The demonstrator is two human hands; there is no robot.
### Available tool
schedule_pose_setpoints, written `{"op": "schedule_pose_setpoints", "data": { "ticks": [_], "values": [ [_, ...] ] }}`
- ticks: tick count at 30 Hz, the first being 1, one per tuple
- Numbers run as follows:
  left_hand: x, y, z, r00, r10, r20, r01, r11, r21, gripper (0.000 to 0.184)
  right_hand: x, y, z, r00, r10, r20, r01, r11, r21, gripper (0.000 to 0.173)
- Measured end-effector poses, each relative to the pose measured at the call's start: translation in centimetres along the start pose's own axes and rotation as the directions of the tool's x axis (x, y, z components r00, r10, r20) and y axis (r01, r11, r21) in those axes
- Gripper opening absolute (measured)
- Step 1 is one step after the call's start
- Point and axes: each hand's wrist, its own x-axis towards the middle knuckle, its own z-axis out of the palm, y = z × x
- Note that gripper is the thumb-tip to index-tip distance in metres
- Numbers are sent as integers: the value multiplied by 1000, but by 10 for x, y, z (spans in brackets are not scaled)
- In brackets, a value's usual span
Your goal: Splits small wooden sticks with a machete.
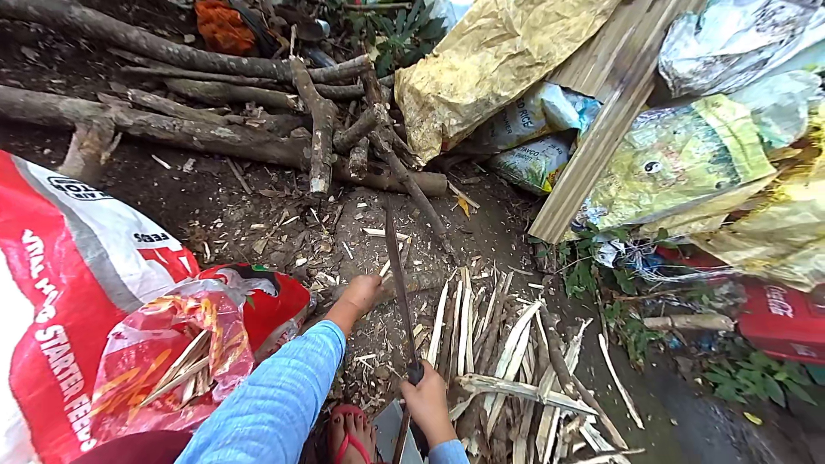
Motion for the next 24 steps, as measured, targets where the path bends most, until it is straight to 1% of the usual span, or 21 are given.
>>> {"op": "schedule_pose_setpoints", "data": {
  "ticks": [1,4,6,7,9,10,11,12,13,14,15,17,18,19,21,22,24],
  "values": [
    [-3,1,-4,1000,8,-17,-9,1000,-10,32,-2,-1,-2,1000,-18,-10,18,1000,13,42],
    [-16,11,-13,988,58,-143,-67,996,-59,30,-11,-2,-4,995,-76,-59,77,997,16,40],
    [-19,18,-16,981,75,-182,-87,994,-64,30,-14,-4,-2,995,-68,-72,68,998,1,42],
    [-17,15,-12,986,61,-155,-70,996,-49,30,-13,-4,2,998,-42,-53,41,999,-21,43],
    [-10,-3,2,999,-25,-48,24,999,-25,33,-6,-2,10,1000,23,15,-22,998,-50,44],
    [-8,-12,6,997,-72,-32,70,996,-56,40,-1,0,10,999,27,19,-26,999,-28,43],
    [-7,-17,6,992,-118,-50,111,987,-117,52,4,0,7,1000,17,8,-17,1000,9,42],
    [-11,-18,0,983,-160,-85,140,968,-207,64,4,1,4,1000,-5,-11,5,999,48,40],
    [-19,-17,-8,971,-201,-131,154,941,-302,73,2,4,1,999,-28,-32,31,996,80,38],
    [-27,-16,-16,953,-241,-183,158,912,-379,76,-4,6,-1,997,-52,-62,59,992,113,37],
    [-32,-16,-25,930,-278,-239,152,886,-438,75,-9,6,-2,991,-84,-105,98,985,142,36],
    [-43,-23,-36,872,-354,-338,140,842,-521,67,-18,5,-1,972,-135,-192,169,971,171,37],
    [-47,-28,-38,843,-390,-371,140,825,-548,64,-21,4,1,969,-137,-204,173,970,169,39],
    [-52,-32,-39,818,-418,-394,140,811,-568,61,-22,3,5,976,-116,-183,145,978,152,41],
    [-59,-39,-37,796,-450,-406,150,796,-587,57,-12,2,14,998,-27,-52,30,998,54,46],
    [-62,-40,-34,795,-457,-398,161,792,-588,56,-4,3,18,1000,15,7,-15,1000,8,49],
    [-66,-40,-26,805,-465,-369,189,789,-584,55,7,4,22,999,30,23,-30,999,13,47]
  ]
}}
